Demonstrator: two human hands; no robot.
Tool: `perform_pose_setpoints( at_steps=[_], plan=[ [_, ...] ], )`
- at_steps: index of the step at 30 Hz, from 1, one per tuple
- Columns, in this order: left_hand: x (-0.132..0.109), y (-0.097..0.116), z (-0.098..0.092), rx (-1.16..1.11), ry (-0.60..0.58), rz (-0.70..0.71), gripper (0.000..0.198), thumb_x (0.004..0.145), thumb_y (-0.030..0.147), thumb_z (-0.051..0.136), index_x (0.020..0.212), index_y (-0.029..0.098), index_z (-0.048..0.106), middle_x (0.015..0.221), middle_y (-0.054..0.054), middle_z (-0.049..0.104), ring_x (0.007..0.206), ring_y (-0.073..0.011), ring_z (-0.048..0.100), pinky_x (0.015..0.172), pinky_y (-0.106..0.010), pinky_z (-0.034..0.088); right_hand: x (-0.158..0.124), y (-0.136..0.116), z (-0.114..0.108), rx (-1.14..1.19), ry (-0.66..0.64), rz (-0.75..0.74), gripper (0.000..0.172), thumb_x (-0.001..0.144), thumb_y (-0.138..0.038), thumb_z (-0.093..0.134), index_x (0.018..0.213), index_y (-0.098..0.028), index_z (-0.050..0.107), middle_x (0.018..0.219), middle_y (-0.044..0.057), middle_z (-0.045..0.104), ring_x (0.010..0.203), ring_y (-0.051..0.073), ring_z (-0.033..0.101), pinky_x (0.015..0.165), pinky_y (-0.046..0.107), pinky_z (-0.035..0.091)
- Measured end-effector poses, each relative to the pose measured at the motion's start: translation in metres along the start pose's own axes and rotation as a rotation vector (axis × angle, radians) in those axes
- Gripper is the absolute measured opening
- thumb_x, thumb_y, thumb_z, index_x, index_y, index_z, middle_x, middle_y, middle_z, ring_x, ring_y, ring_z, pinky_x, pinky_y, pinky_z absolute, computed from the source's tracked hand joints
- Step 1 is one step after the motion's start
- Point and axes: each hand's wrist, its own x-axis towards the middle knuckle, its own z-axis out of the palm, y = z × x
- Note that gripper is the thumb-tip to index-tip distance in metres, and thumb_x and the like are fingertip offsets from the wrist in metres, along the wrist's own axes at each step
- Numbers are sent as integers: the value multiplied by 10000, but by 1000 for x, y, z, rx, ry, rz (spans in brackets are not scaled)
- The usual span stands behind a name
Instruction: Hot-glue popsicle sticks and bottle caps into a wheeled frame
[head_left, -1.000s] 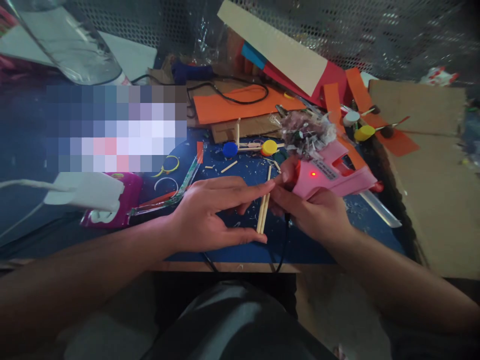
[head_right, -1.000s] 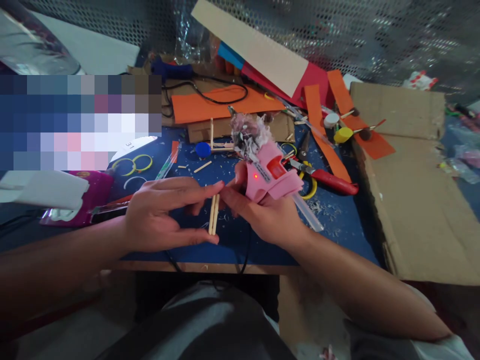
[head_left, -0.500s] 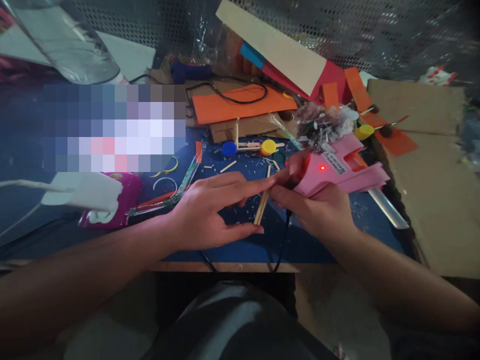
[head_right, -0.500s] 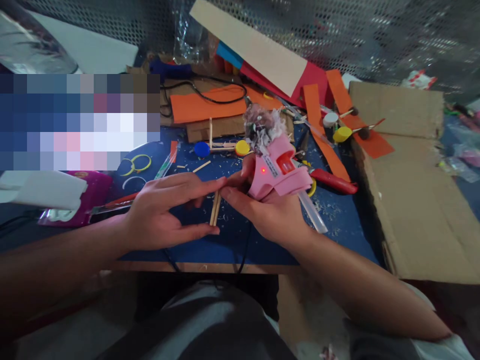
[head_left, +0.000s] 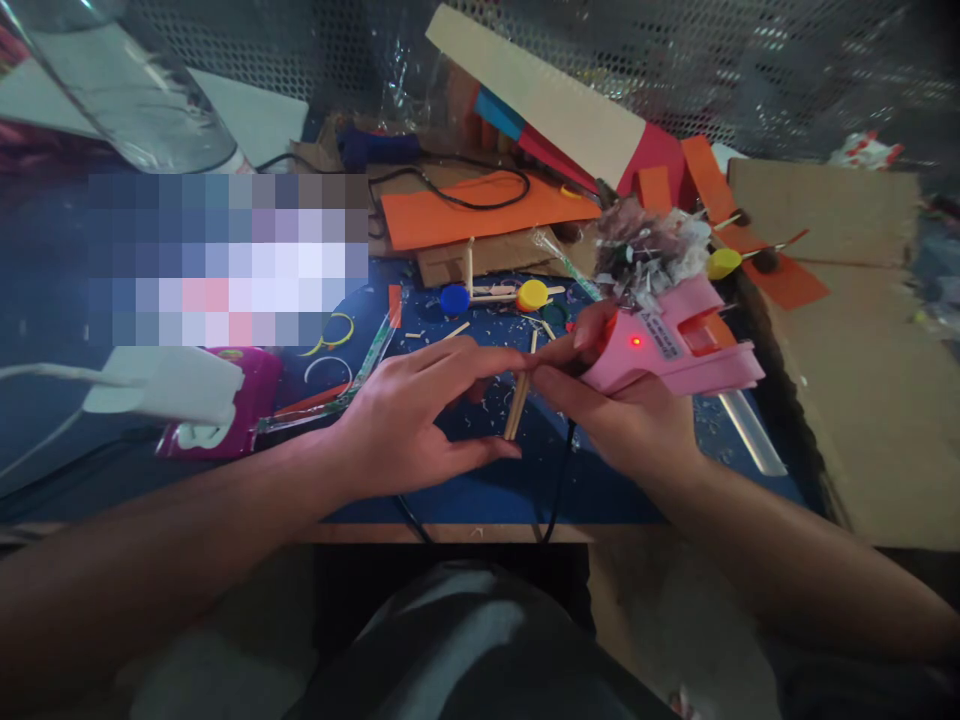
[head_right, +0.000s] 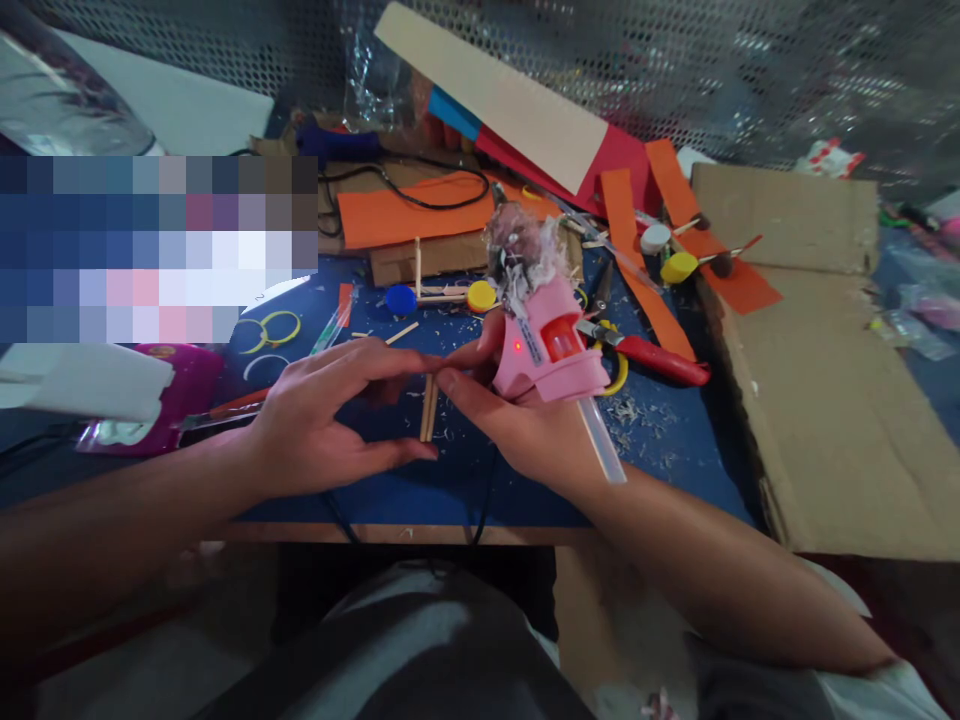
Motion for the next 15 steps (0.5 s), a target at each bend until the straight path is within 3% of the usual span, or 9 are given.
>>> perform_pose_setpoints(
  at_steps=[9, 15],
  plan=[
    [1, 3, -3, 17, -17, -26, 559, 871, 370, 924, 1337, 215, 656, 923, 11, 675, 776, -136, 656, 736, -236, 571, 1, 0, -3, -67, -21, -21, 321, 891, -223, 825, 918, -311, 518, 822, -49, 770, 724, 182, 731, 813, 400, 657],
    [2, 5, -6, -5, 43, -104, 607, 806, 403, 953, 1306, 216, 663, 874, 26, 663, 694, -118, 608, 647, -232, 536, 8, 9, -18, -76, 19, -38, 313, 951, -367, 833, 938, -300, 527, 916, -11, 830, 640, 164, 670, 603, 337, 574]
  ],
)
